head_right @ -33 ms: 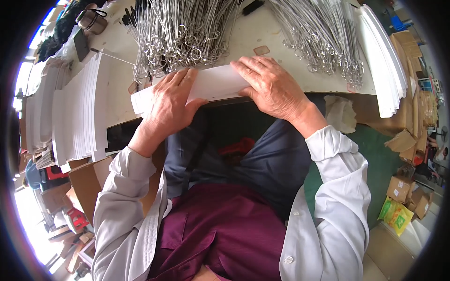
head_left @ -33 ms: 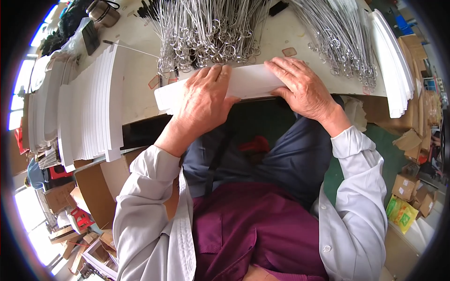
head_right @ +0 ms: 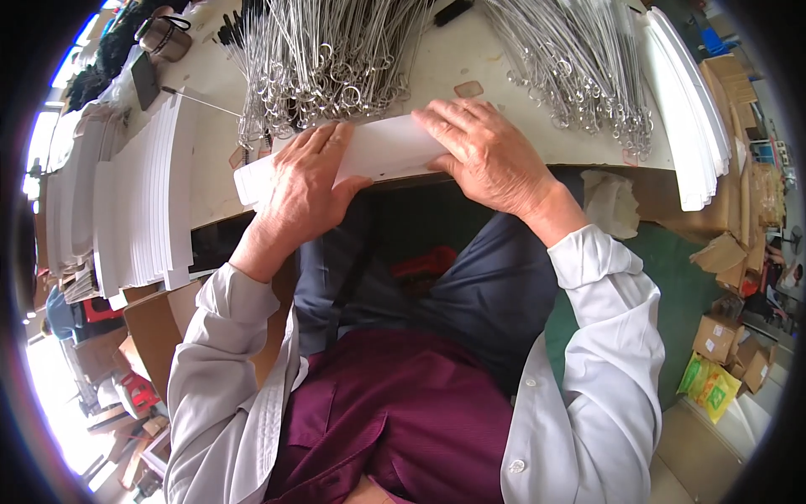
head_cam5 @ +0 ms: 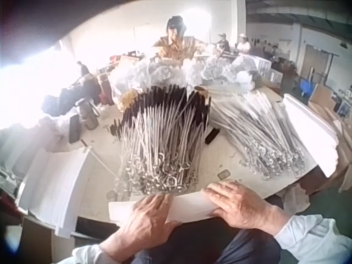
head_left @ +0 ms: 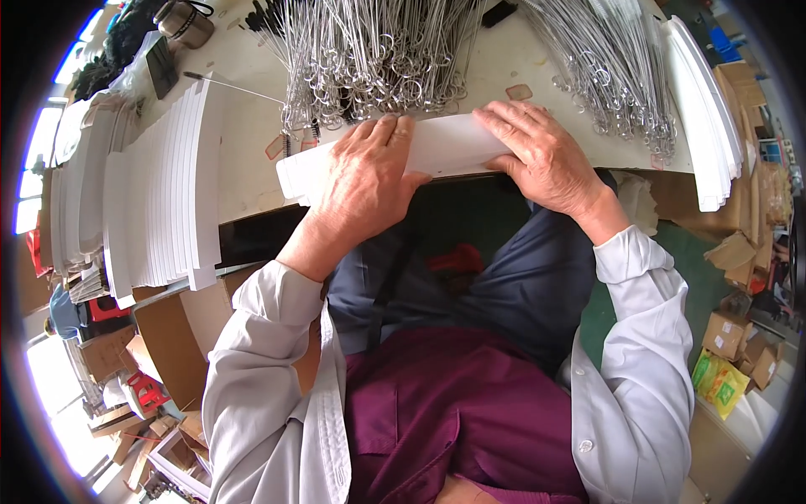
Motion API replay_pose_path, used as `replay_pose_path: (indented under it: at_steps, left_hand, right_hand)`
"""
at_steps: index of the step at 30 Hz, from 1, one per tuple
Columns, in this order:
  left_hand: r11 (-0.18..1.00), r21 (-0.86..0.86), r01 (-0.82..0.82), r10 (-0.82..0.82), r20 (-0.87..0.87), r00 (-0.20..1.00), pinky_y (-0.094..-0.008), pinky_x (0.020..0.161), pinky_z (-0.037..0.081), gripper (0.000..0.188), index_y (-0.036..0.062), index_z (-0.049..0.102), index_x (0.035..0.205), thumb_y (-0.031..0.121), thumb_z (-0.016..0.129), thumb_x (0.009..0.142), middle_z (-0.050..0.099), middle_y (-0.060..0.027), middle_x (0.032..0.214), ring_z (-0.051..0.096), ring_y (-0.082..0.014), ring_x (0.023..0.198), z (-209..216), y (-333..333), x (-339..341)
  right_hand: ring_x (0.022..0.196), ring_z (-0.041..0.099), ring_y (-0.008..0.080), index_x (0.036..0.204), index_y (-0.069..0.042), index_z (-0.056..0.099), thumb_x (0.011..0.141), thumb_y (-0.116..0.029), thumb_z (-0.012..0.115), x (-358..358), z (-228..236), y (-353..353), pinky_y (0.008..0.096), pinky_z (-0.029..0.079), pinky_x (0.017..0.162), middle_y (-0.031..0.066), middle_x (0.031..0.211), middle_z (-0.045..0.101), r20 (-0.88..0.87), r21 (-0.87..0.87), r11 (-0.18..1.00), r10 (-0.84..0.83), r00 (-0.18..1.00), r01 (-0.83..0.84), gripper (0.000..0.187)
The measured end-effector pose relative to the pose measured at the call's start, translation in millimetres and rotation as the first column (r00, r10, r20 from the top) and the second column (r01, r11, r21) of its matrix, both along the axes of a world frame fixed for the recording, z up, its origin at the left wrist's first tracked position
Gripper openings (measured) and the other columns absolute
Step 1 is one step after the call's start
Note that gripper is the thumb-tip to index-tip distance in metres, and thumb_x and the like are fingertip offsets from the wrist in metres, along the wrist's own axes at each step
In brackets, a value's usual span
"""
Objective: Packaging bunches of long-handled industrial brushes into small cardboard tubes/boxes.
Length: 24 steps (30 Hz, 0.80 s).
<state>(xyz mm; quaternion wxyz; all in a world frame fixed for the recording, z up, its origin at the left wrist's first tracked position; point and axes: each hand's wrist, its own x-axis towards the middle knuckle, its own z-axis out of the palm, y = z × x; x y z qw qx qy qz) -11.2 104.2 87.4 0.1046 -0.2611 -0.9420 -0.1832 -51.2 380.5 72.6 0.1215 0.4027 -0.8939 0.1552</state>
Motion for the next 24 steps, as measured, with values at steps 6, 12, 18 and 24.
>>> replay_pose_path:
  at_steps: [6,12,18,24]
  left_hand:
    - [1.0,0.0,-0.014,0.014,-0.006,1.0,-0.0481,0.097,0.05,0.062,-0.0075,0.056,0.132,0.023,0.078,0.083,0.065,-0.024,0.124,0.063,-0.0406,0.113,-4,6,-2]
    - [0.999,0.002,-0.047,0.047,-0.06,0.997,-0.0485,0.098,0.05,0.055,-0.0069,0.057,0.131,0.02,0.074,0.086,0.065,-0.0232,0.124,0.062,-0.0413,0.113,-15,11,2]
    - [0.996,-0.028,-0.08,0.075,-0.151,0.986,-0.0505,0.106,0.046,0.06,-0.0065,0.056,0.135,0.027,0.074,0.088,0.062,-0.0229,0.132,0.058,-0.041,0.123,-32,12,20]
    - [0.989,-0.106,-0.1,0.078,-0.198,0.977,-0.0516,0.112,0.041,0.073,-0.0086,0.053,0.138,0.035,0.076,0.085,0.057,-0.0249,0.138,0.053,-0.0413,0.128,-47,22,26]
  right_hand:
    - [0.123,0.059,0.0338,0.134,-0.008,0.064,0.081,-0.011,0.08,-4,-5,2,0.043,0.048,0.108,0.012,0.133,0.065,0.054,-0.07,0.997,-0.014,0.998,0.017,0.056]
    - [0.125,0.058,0.0353,0.137,-0.007,0.062,0.08,-0.005,0.078,4,-8,1,0.0462,0.046,0.11,0.011,0.134,0.063,0.089,-0.137,0.99,-0.031,0.996,0.043,0.059]
    - [0.13,0.055,0.0338,0.138,-0.004,0.06,0.083,-0.013,0.077,15,-6,-1,0.0445,0.042,0.115,0.0136,0.139,0.061,0.021,-0.064,0.998,0.001,1.0,0.0,0.058]
    - [0.142,0.045,0.0368,0.144,0.008,0.048,0.09,-0.028,0.072,35,-19,-31,0.047,0.031,0.123,0.0234,0.148,0.051,-0.015,0.04,0.999,-0.02,1.0,0.021,0.07]
